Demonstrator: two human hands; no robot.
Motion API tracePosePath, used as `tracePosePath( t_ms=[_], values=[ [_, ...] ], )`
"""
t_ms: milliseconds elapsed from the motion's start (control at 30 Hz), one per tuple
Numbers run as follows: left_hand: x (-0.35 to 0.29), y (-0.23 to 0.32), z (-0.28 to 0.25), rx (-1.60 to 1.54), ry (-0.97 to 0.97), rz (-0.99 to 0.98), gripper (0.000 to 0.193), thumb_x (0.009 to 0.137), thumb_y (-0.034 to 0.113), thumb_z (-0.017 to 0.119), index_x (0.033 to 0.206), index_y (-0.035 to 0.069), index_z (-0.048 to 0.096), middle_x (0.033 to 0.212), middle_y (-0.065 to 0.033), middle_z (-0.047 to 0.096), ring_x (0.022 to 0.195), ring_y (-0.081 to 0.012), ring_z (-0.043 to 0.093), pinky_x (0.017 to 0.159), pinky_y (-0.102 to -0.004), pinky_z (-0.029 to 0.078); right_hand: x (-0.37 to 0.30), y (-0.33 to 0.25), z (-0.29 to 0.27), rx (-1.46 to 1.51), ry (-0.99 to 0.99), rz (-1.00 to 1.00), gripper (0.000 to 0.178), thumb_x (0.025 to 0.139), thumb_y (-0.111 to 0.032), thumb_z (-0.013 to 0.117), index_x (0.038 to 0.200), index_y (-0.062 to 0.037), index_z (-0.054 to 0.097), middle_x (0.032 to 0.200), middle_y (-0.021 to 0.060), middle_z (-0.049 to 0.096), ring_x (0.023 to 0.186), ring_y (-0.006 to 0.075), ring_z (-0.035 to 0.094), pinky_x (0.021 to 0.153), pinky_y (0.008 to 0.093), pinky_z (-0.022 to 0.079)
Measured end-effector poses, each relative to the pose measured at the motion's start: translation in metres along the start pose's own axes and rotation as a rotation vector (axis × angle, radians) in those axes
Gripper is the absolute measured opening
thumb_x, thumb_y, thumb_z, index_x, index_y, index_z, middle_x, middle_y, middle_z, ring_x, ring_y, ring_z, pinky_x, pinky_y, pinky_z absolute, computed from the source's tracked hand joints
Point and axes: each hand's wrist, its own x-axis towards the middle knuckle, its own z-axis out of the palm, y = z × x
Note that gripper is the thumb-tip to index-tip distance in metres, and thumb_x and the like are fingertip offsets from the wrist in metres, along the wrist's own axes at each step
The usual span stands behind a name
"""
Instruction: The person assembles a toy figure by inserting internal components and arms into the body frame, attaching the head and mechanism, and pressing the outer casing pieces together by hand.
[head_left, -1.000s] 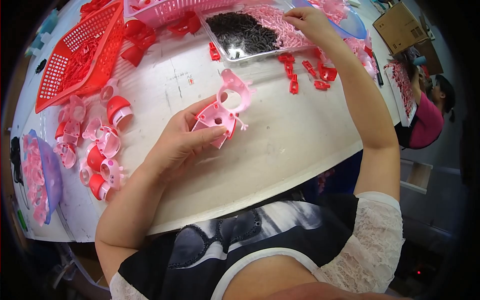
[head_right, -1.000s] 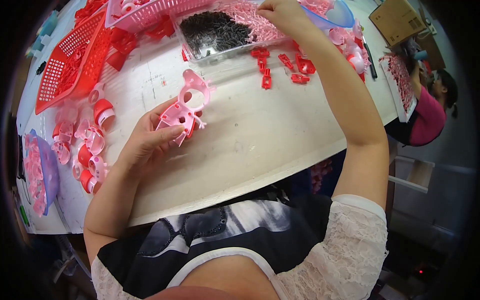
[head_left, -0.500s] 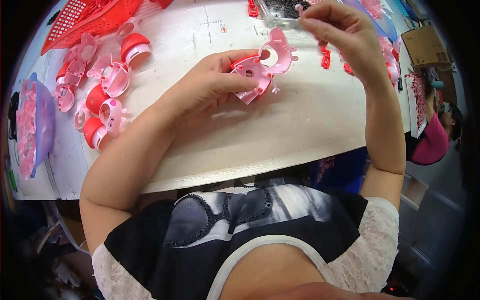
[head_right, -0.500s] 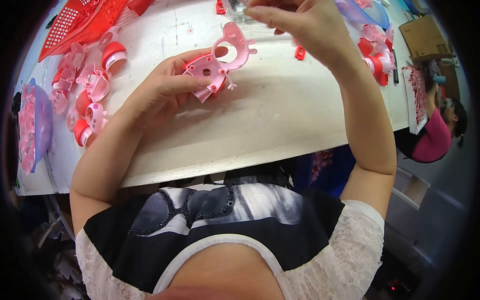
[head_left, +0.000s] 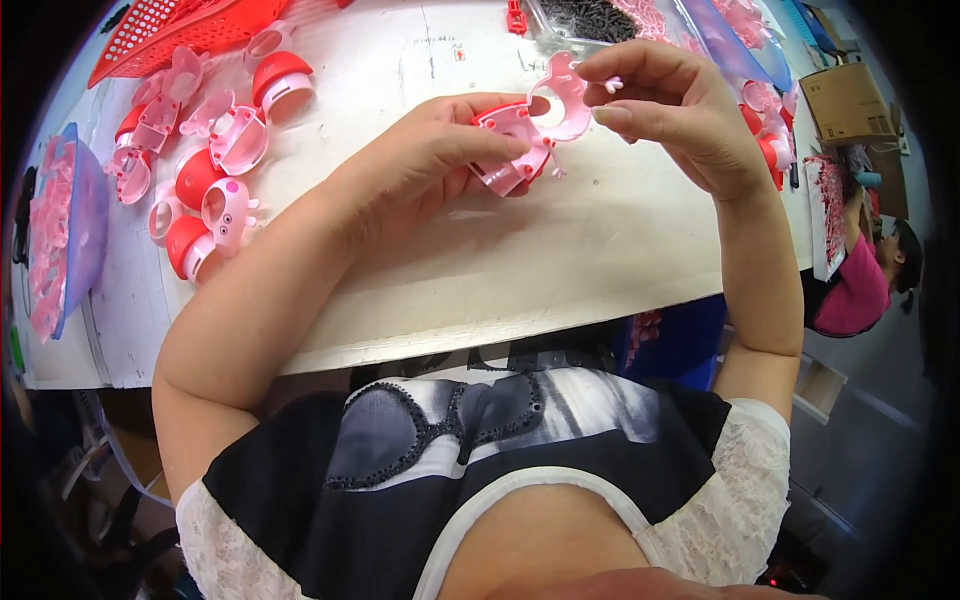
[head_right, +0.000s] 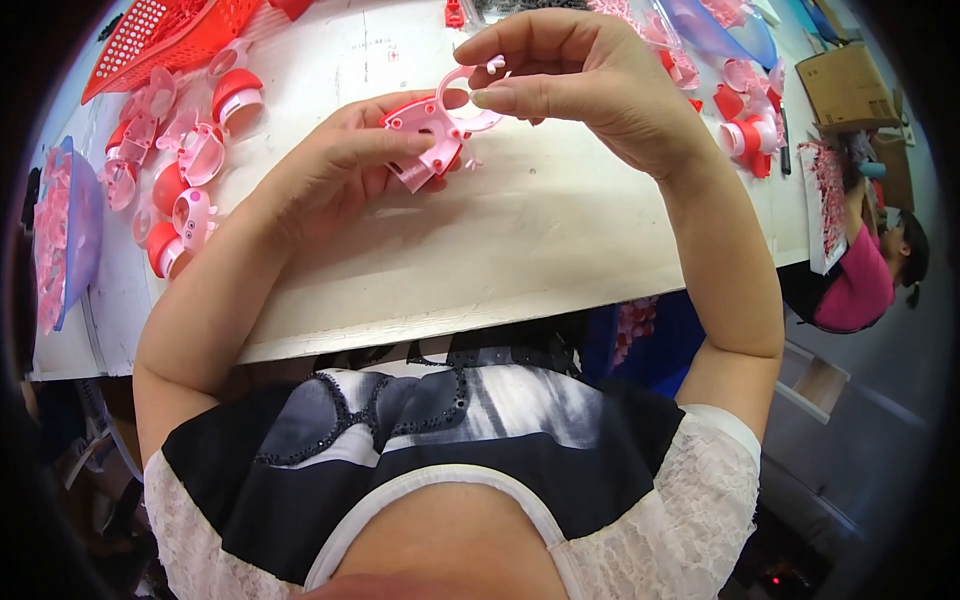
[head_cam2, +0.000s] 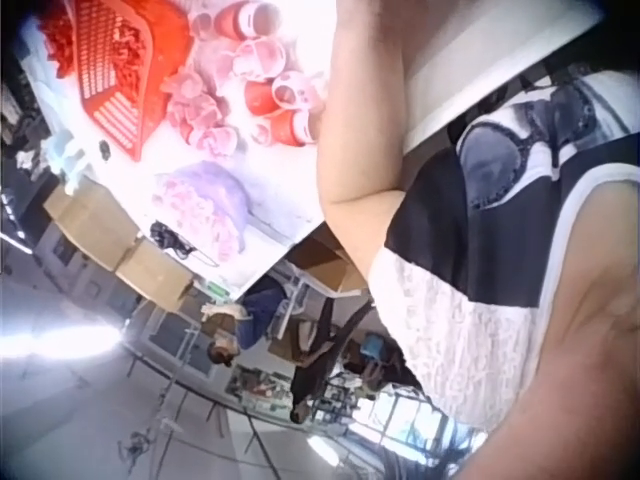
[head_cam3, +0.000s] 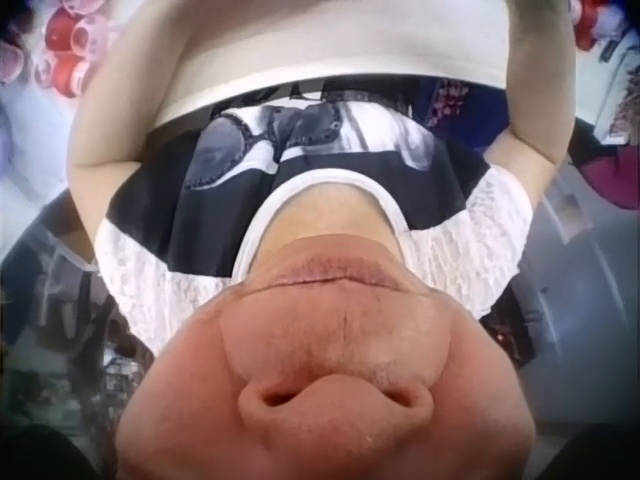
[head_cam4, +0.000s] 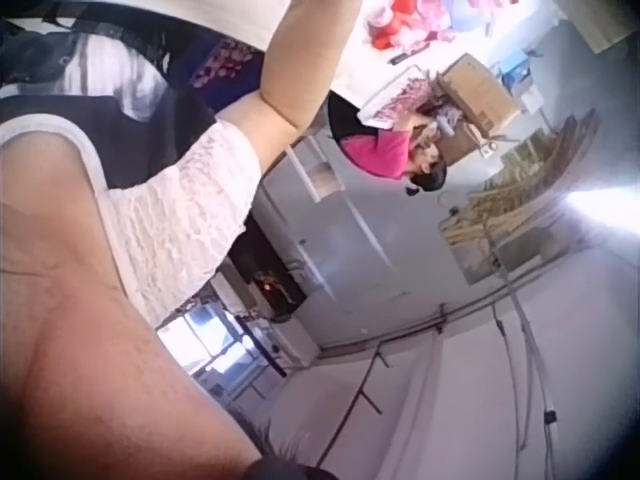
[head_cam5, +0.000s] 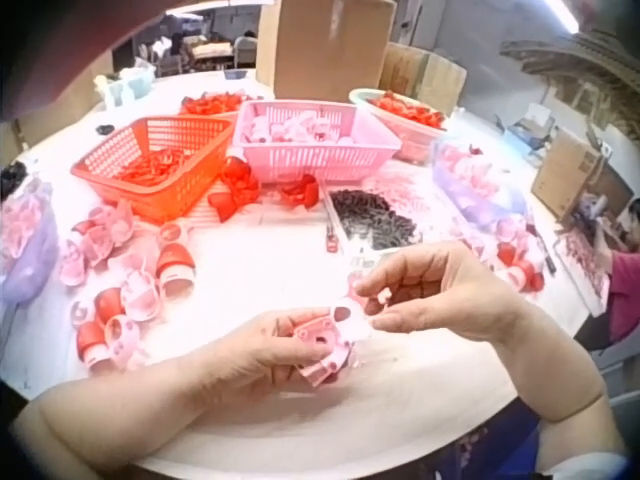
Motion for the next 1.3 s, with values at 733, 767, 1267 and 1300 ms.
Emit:
tracePosePath(
  t_ms=[733,767,1267,1300],
  values=[
    [0.002,0.003,-0.001,-0.029,0.028,-0.039,0.048,0.084,0.021,0.059,0.124,-0.001,0.043,0.106,-0.0093,0.057,0.093,-0.0133,0.057,0.08,-0.0264,0.048,0.028,0.0,0.005,0.076,0.054,0.089,0.014,0.078,-0.005,0.065,0.09,0.0013,0.062,0.071,0.0035,0.062,0.054,0.0047,0.055,0.047,0.0152,0.044],
    [0.003,0.003,-0.002,-0.036,0.029,-0.037,0.048,0.084,0.021,0.059,0.124,-0.002,0.043,0.107,-0.0095,0.057,0.093,-0.0137,0.058,0.08,-0.0267,0.048,0.029,0.002,0.003,0.077,0.055,0.092,0.014,0.078,-0.005,0.065,0.09,0.0013,0.062,0.071,0.0035,0.062,0.054,0.0047,0.055,0.047,0.0152,0.044],
    [0.003,-0.001,0.007,-0.024,0.062,0.076,0.042,0.086,0.016,0.057,0.124,0.003,0.045,0.105,-0.0085,0.058,0.089,-0.0125,0.06,0.072,-0.0236,0.051,0.022,-0.008,0.007,-0.05,0.026,0.13,0.009,0.075,-0.004,0.068,0.078,0.0009,0.061,0.063,0.0025,0.06,0.049,0.004,0.052,0.042,0.0148,0.04],
    [0.004,-0.002,0.009,-0.023,0.06,0.074,0.042,0.086,0.016,0.057,0.124,0.003,0.045,0.105,-0.0085,0.058,0.089,-0.0125,0.06,0.072,-0.0236,0.051,0.02,-0.01,0.009,-0.091,0.027,0.116,0.008,0.076,-0.004,0.068,0.078,0.0012,0.061,0.064,0.0023,0.06,0.051,0.0038,0.052,0.044,0.0146,0.04]
  ],
)
